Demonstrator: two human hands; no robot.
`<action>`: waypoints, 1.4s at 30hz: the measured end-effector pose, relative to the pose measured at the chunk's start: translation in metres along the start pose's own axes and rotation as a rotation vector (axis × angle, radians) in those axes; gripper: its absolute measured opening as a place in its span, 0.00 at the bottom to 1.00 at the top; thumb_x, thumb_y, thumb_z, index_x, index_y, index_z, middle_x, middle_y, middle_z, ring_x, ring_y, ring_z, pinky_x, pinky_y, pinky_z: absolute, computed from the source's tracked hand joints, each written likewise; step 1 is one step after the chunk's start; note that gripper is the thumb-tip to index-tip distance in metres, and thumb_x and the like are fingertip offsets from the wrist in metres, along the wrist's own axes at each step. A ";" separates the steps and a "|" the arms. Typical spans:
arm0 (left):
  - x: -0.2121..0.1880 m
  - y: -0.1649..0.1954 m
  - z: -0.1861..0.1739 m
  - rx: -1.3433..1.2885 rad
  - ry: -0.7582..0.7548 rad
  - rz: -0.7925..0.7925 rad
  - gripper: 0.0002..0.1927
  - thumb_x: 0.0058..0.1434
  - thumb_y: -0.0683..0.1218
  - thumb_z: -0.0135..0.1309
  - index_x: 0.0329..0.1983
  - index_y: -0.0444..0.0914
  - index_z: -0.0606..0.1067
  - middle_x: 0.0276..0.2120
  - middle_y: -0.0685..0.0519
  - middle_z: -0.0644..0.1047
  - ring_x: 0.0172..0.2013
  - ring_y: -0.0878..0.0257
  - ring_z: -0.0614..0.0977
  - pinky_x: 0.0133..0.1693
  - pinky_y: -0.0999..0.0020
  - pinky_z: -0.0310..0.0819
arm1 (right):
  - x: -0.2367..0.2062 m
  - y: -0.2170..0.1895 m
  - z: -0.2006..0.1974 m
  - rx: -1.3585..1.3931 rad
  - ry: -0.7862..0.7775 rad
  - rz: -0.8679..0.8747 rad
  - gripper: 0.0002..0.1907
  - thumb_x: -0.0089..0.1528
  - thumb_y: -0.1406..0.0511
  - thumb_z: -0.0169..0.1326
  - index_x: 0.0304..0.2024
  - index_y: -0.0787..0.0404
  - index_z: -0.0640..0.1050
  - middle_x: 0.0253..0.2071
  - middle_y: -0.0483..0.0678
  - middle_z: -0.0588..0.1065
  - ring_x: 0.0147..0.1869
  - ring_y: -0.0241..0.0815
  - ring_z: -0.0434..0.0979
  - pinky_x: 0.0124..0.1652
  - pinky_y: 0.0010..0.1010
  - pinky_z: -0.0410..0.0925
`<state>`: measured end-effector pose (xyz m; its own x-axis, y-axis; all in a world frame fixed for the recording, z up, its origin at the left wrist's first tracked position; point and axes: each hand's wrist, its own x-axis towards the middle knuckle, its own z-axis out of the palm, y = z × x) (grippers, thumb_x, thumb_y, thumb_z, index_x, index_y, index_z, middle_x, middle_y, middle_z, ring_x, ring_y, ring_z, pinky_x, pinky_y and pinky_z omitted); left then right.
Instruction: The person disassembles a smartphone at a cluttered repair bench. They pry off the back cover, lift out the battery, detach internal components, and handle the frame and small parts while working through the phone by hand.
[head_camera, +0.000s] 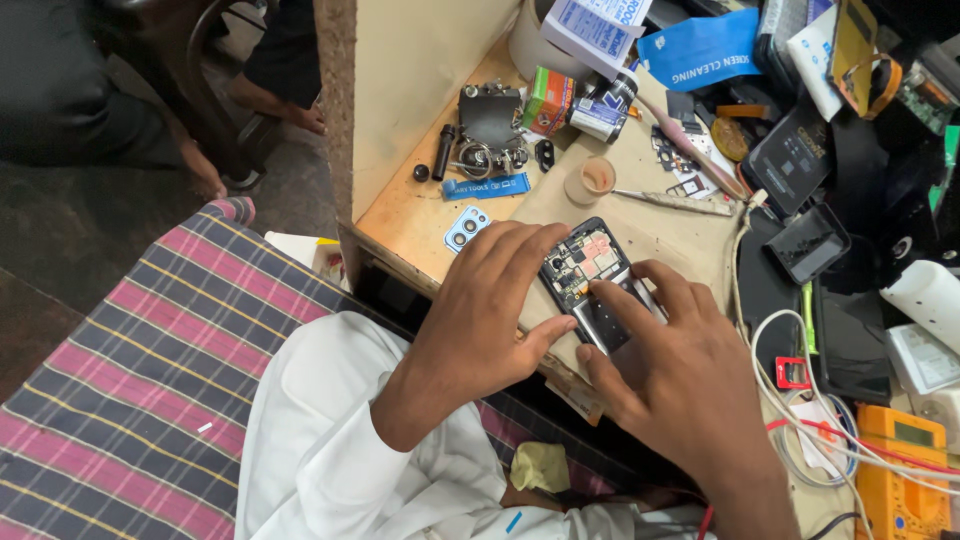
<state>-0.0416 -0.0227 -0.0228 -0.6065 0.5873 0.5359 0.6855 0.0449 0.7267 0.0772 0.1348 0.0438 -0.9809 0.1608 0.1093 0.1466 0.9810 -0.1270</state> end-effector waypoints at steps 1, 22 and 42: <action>0.000 0.000 0.000 0.005 0.002 0.000 0.40 0.53 0.47 0.68 0.66 0.35 0.64 0.57 0.42 0.73 0.60 0.44 0.71 0.62 0.51 0.65 | -0.001 0.000 0.003 -0.002 0.038 -0.001 0.28 0.53 0.54 0.61 0.55 0.53 0.80 0.59 0.58 0.71 0.58 0.59 0.71 0.52 0.48 0.65; -0.045 0.031 -0.002 0.009 0.086 -0.446 0.13 0.64 0.46 0.61 0.51 0.38 0.79 0.40 0.49 0.81 0.38 0.56 0.81 0.42 0.63 0.75 | -0.038 0.008 0.034 -0.016 0.077 -0.051 0.36 0.63 0.52 0.50 0.70 0.63 0.64 0.72 0.66 0.57 0.74 0.66 0.54 0.68 0.55 0.47; -0.115 0.044 0.078 -1.198 0.029 -0.749 0.10 0.67 0.41 0.55 0.45 0.27 0.78 0.39 0.48 0.84 0.37 0.69 0.83 0.40 0.73 0.79 | -0.146 0.027 0.036 1.075 0.282 0.469 0.28 0.58 0.72 0.59 0.62 0.69 0.71 0.56 0.56 0.77 0.55 0.44 0.82 0.52 0.32 0.73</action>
<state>0.0896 -0.0256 -0.0861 -0.6871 0.7136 -0.1364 -0.5416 -0.3780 0.7509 0.2193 0.1337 -0.0110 -0.7787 0.6268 0.0270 0.1685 0.2504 -0.9534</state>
